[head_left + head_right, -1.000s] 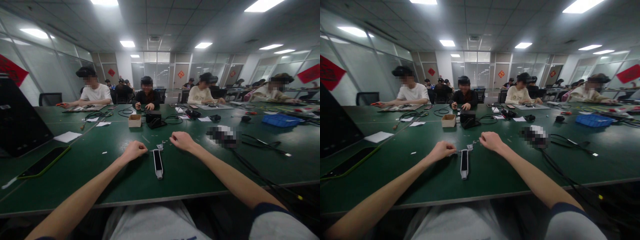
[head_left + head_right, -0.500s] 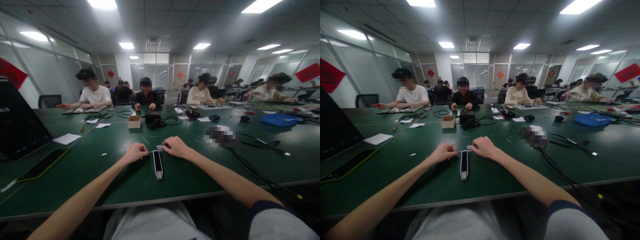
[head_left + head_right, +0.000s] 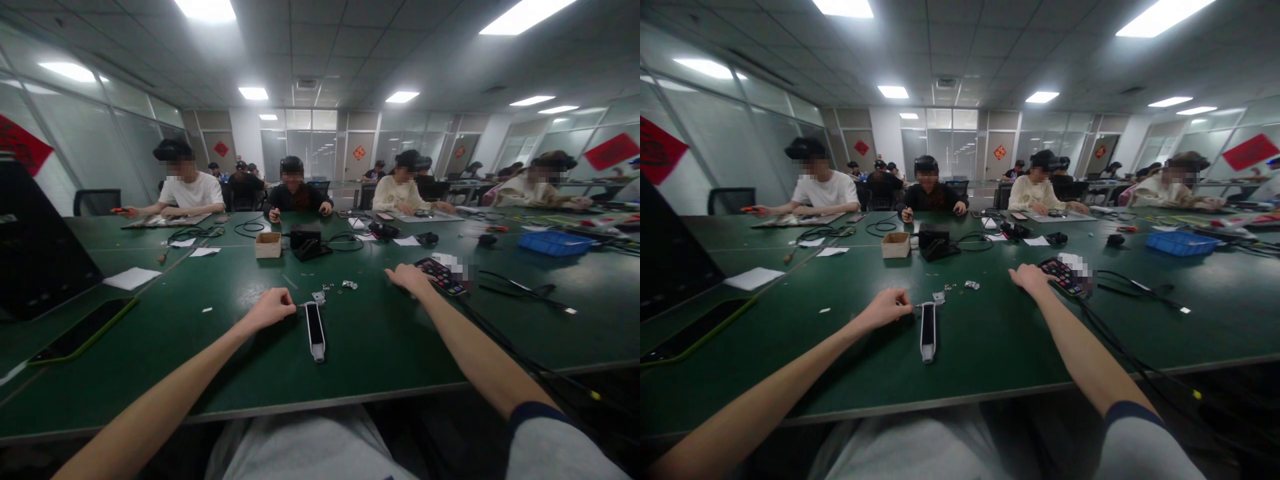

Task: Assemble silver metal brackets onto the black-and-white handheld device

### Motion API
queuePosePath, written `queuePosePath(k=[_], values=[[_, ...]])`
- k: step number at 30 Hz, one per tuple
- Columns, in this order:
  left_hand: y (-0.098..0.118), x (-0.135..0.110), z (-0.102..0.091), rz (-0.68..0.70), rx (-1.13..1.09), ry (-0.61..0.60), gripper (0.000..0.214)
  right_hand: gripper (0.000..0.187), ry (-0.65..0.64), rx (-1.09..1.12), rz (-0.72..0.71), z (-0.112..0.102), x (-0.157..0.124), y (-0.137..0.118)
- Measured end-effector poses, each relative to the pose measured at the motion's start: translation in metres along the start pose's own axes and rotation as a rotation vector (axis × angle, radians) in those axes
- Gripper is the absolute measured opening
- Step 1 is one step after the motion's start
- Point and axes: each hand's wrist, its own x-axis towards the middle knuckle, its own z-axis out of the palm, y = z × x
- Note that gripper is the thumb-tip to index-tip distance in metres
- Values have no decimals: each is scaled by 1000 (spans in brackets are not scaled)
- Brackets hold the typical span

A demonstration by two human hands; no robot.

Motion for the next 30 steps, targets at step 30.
queuePosePath(k=[30], values=[[2, -1, -5, 10, -152, -136, 28, 15, 59, 126, -1280, 9, -110, -73]])
